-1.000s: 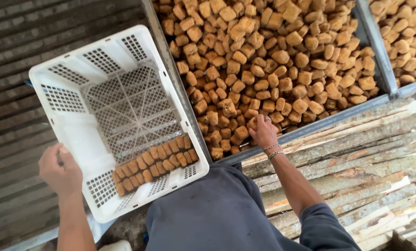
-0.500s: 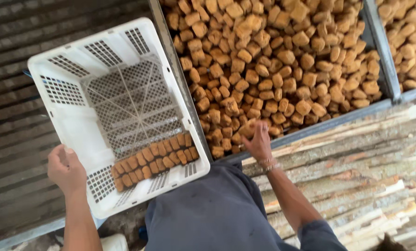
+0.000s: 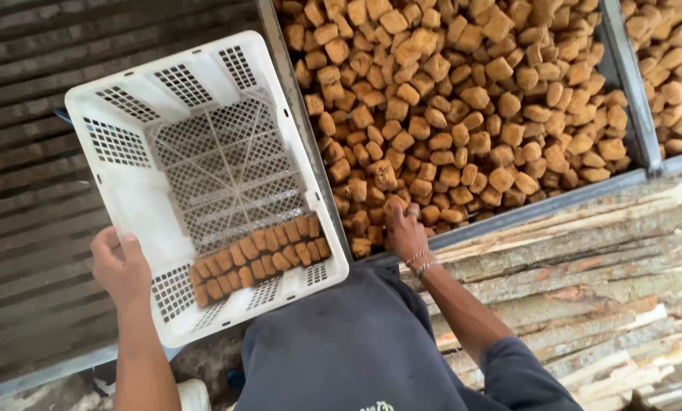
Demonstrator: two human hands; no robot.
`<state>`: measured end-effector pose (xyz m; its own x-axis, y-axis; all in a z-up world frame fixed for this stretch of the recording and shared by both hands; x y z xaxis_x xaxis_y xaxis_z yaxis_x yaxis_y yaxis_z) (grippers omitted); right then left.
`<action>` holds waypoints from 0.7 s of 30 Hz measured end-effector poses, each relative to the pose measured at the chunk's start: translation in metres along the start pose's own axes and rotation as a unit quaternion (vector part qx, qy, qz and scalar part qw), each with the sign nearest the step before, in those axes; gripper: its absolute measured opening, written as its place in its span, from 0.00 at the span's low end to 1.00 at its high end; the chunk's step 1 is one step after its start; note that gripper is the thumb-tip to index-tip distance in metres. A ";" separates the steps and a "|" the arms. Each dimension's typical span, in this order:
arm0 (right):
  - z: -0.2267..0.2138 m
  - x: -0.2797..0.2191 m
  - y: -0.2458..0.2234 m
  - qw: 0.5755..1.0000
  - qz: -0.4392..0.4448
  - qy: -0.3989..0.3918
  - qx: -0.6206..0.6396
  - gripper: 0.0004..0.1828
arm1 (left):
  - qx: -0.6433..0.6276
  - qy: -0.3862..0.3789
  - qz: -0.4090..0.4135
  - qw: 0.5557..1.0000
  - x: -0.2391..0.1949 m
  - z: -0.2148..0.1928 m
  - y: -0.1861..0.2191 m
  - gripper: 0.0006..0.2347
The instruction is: The person picks dried fruit pieces from a large metal tray and places them into a white plastic crate. They arrange the pieces in neat rows inside the crate, continuing until the crate is full.
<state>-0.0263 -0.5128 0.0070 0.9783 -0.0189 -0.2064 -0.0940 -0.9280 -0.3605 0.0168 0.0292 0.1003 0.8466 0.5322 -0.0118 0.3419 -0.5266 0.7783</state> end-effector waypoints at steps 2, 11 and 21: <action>-0.005 -0.003 0.000 0.999 0.036 -0.018 0.004 0.37 | -0.010 -0.004 -0.016 1.000 0.004 0.003 0.002 0.15; -0.034 0.036 0.027 0.906 0.095 0.389 0.136 0.48 | 0.044 0.000 -0.007 0.999 0.015 0.009 -0.008 0.17; -0.018 0.062 0.014 0.943 0.082 0.318 0.051 0.51 | 0.037 -0.001 -0.025 0.999 0.011 0.007 0.005 0.17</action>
<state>0.0364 -0.5334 0.0058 0.8595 -0.4074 0.3087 -0.2385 -0.8538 -0.4627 0.0309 0.0281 0.0999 0.8285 0.5577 -0.0499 0.4121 -0.5470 0.7287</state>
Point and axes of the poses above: each hand's wrist, its own x-axis towards the middle knuckle, its own z-axis out of the palm, y = z × x, the point moved 1 cm from there along x, towards the middle knuckle, and after that the axes turned 7 degrees about -z, right-handed, at the moved point
